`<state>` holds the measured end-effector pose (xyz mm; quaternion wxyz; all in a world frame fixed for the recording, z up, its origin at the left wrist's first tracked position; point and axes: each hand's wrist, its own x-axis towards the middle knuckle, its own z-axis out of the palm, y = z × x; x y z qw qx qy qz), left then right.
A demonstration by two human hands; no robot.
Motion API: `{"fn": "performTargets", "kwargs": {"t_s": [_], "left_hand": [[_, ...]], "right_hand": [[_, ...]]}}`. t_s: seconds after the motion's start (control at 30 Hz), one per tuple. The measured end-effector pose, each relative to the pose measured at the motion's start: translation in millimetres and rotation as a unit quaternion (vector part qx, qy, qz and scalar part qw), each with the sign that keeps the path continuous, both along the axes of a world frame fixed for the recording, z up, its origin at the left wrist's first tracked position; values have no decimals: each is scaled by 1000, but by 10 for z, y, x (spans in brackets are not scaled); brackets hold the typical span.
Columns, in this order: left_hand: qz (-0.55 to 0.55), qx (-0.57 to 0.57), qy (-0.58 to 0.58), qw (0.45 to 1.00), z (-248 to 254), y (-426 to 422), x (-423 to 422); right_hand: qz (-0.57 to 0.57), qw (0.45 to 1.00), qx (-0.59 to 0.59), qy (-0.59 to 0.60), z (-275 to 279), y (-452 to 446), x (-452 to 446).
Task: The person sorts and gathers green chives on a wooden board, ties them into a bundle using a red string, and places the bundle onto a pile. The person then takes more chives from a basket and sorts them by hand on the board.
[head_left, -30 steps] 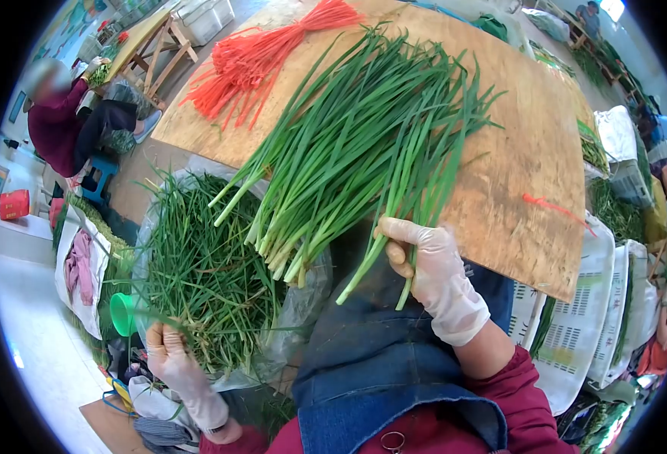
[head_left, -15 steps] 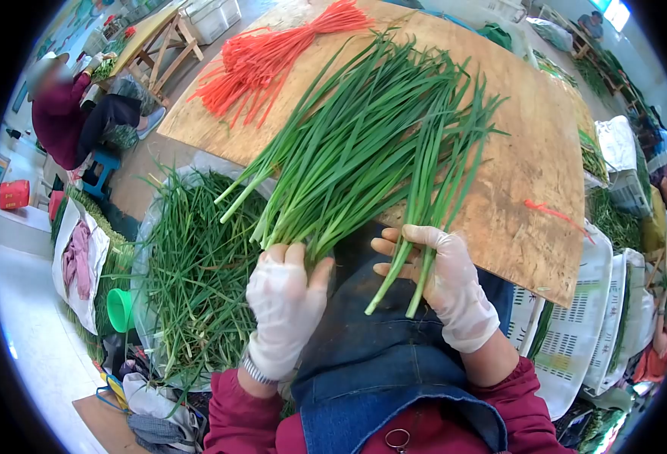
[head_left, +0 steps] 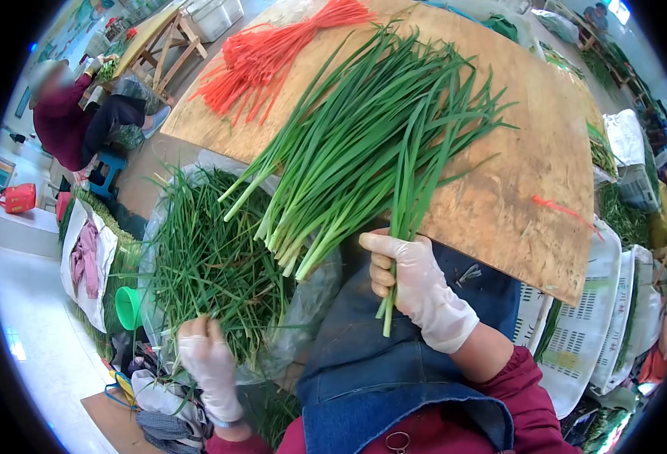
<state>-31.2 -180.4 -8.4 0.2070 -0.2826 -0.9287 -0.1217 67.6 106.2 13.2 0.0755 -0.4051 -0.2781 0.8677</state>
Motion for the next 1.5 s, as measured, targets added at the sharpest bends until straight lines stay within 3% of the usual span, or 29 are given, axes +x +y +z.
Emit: {"fn": "performTargets", "kwargs": {"t_s": [0.07, 0.13, 0.27, 0.37, 0.47, 0.53, 0.6, 0.63, 0.73, 0.8, 0.87, 0.9, 0.97, 1.0, 1.07, 1.13, 1.17, 1.27, 1.5], "left_hand": [[-113, 118, -57, 985, 155, 516, 190], [-257, 131, -14, 957, 195, 928, 252], [-193, -30, -30, 980, 191, 1549, 234], [-207, -28, 25, 978, -76, 1587, 64], [-227, 154, -56, 960, -45, 1539, -27], [-113, 280, -381, 874, 135, 1431, -30], [-85, 383, -518, 760, 283, 1387, -69], [-44, 384, -568, 727, 463, 1377, -46], [-43, 414, -569, 709, 724, 1146, -27], [-72, 493, -482, 721, 649, 858, -76], [49, 448, -385, 806, 565, 530, -152], [73, 428, -318, 843, 261, 230, -305], [72, 163, -115, 977, 118, 160, -255], [70, 20, -8, 997, 138, 175, -232], [-27, 138, -71, 988, 168, 509, -9], [-158, 134, -80, 975, 260, 916, 173], [-196, 95, -31, 976, 313, 1112, 213], [-176, -33, -7, 984, 217, 1439, 173], [-287, 91, -51, 952, 342, 1396, 497]], "right_hand": [[-8, 1000, 21, -9, 6, -51, -40], [-20, 999, 29, -23, 59, -80, -70], [-24, 999, 26, -6, 60, -18, 43], [-21, 1000, 20, -2, 85, 6, 82], [-15, 1000, 21, 2, 93, 9, 80], [-9, 999, 31, -9, 101, 2, 55], [-8, 999, 53, -5, 99, -22, 13], [-9, 998, 64, -3, 95, -32, 2], [-15, 997, 70, 8, 60, -31, 5], [-16, 997, 70, -2, 66, -7, 7], [-19, 998, 65, -5, 59, -4, 10], [-22, 998, 61, -4, 52, -10, 13], [-25, 998, 61, -1, 50, -15, 12], [-24, 998, 64, -2, 55, -17, 16], [-19, 997, 70, -6, 61, -24, 32], [-11, 997, 76, -9, 87, -16, 28], [-12, 997, 74, -3, 97, -12, 19], [-18, 997, 68, 6, 76, -2, 39], [16, 995, 95, 3, 54, -29, 5]]}}
